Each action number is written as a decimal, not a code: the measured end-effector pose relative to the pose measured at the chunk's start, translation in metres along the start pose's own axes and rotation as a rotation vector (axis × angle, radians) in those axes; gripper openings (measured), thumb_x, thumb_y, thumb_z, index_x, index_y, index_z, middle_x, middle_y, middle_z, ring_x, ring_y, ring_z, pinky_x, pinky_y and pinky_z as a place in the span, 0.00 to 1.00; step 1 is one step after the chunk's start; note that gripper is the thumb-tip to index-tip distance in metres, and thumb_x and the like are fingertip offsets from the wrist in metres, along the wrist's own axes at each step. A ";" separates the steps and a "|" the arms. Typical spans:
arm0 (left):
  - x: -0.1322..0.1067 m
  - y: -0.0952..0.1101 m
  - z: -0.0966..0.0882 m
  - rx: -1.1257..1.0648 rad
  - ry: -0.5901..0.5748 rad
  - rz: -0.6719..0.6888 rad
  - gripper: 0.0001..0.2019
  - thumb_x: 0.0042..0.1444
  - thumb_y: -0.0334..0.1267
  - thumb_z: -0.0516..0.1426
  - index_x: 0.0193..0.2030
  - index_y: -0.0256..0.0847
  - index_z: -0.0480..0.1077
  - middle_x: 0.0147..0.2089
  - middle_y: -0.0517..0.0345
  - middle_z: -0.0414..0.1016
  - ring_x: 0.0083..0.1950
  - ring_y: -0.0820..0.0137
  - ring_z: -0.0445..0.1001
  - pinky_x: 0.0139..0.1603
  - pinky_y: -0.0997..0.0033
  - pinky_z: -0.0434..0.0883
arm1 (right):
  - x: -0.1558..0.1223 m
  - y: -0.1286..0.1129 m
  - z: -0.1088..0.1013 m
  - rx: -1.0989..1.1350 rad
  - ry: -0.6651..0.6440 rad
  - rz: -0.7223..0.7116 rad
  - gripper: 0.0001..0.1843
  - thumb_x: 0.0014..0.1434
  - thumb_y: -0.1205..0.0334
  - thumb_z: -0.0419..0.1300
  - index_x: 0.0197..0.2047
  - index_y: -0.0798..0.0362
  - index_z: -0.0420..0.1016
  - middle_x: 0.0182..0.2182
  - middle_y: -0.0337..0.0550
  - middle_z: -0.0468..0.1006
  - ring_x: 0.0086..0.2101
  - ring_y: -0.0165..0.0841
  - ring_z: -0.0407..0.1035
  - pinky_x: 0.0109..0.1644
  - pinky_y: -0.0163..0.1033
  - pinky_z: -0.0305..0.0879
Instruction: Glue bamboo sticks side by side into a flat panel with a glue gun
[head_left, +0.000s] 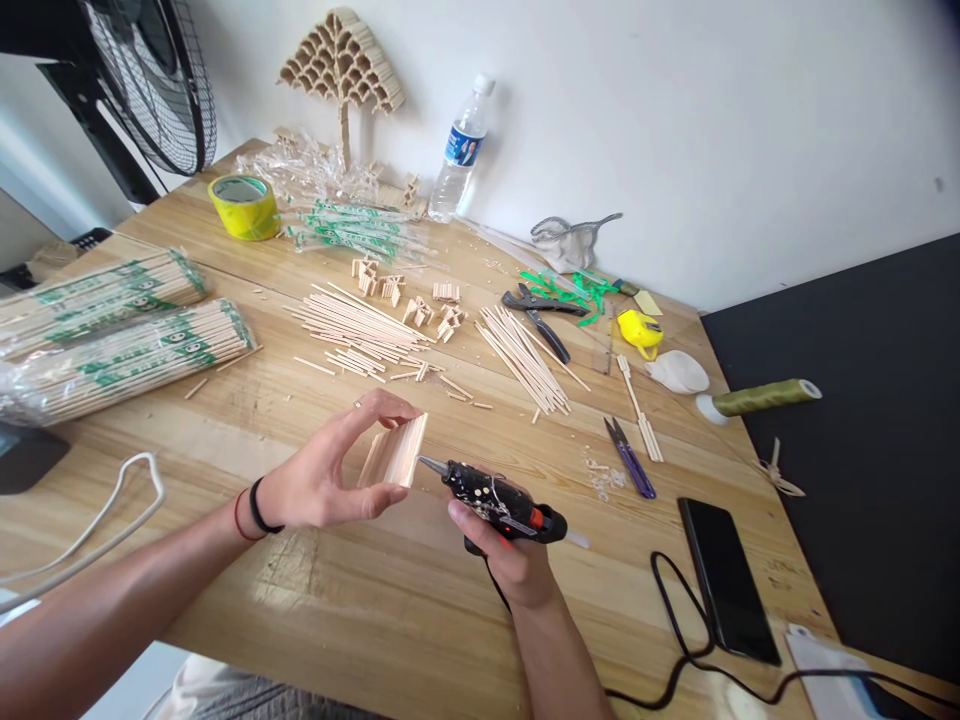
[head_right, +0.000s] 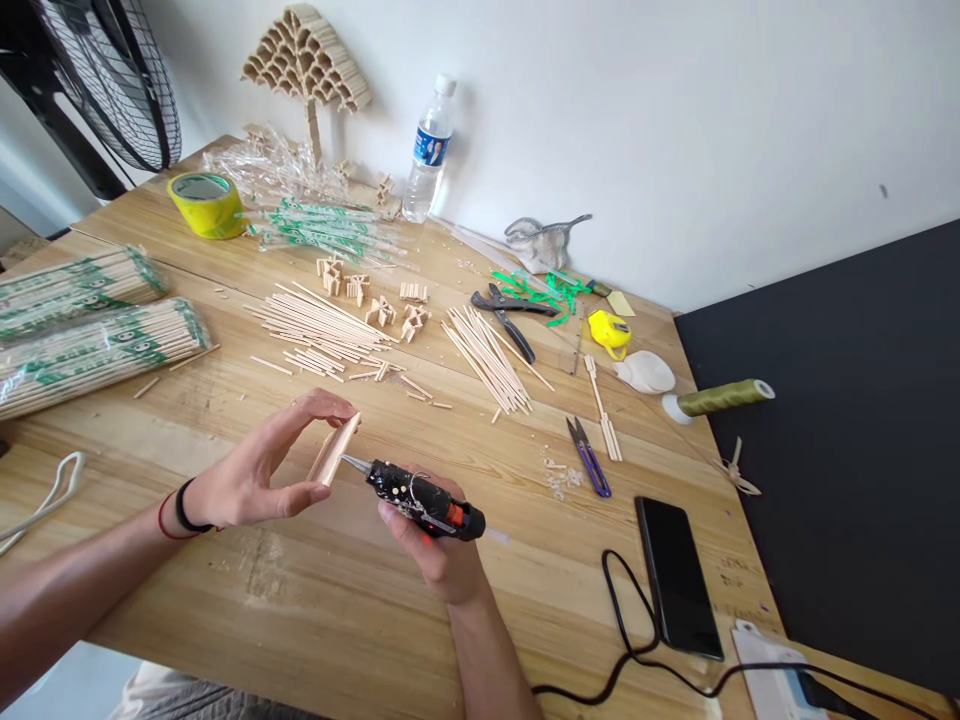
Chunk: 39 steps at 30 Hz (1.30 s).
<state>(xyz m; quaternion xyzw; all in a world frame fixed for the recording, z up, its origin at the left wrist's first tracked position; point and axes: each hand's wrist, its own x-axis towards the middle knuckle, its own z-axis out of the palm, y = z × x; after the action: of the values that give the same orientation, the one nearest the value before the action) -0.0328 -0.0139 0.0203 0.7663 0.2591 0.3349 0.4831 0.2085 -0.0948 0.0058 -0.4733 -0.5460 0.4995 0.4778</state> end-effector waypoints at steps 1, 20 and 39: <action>0.000 0.000 0.000 0.001 -0.001 -0.001 0.28 0.61 0.42 0.65 0.66 0.46 0.63 0.60 0.46 0.69 0.61 0.53 0.69 0.63 0.51 0.67 | 0.000 0.000 0.000 -0.009 0.007 0.002 0.14 0.63 0.55 0.67 0.28 0.50 0.76 0.26 0.39 0.71 0.29 0.35 0.66 0.37 0.40 0.68; 0.002 0.005 0.000 0.020 -0.032 0.021 0.28 0.61 0.40 0.65 0.65 0.44 0.62 0.60 0.46 0.68 0.61 0.54 0.70 0.62 0.53 0.67 | -0.003 0.011 -0.002 -0.082 0.108 0.010 0.09 0.61 0.56 0.68 0.30 0.50 0.80 0.28 0.40 0.78 0.31 0.37 0.73 0.41 0.42 0.72; 0.003 0.008 0.000 0.040 -0.062 0.006 0.28 0.60 0.40 0.65 0.65 0.43 0.62 0.60 0.47 0.69 0.60 0.55 0.70 0.61 0.54 0.67 | 0.000 0.009 -0.003 -0.099 0.108 0.077 0.18 0.61 0.54 0.65 0.23 0.50 0.68 0.21 0.36 0.65 0.25 0.32 0.61 0.32 0.39 0.61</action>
<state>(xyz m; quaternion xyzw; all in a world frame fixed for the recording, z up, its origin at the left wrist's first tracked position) -0.0301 -0.0155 0.0284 0.7866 0.2486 0.3071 0.4744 0.2122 -0.0943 -0.0031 -0.5433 -0.5247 0.4638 0.4630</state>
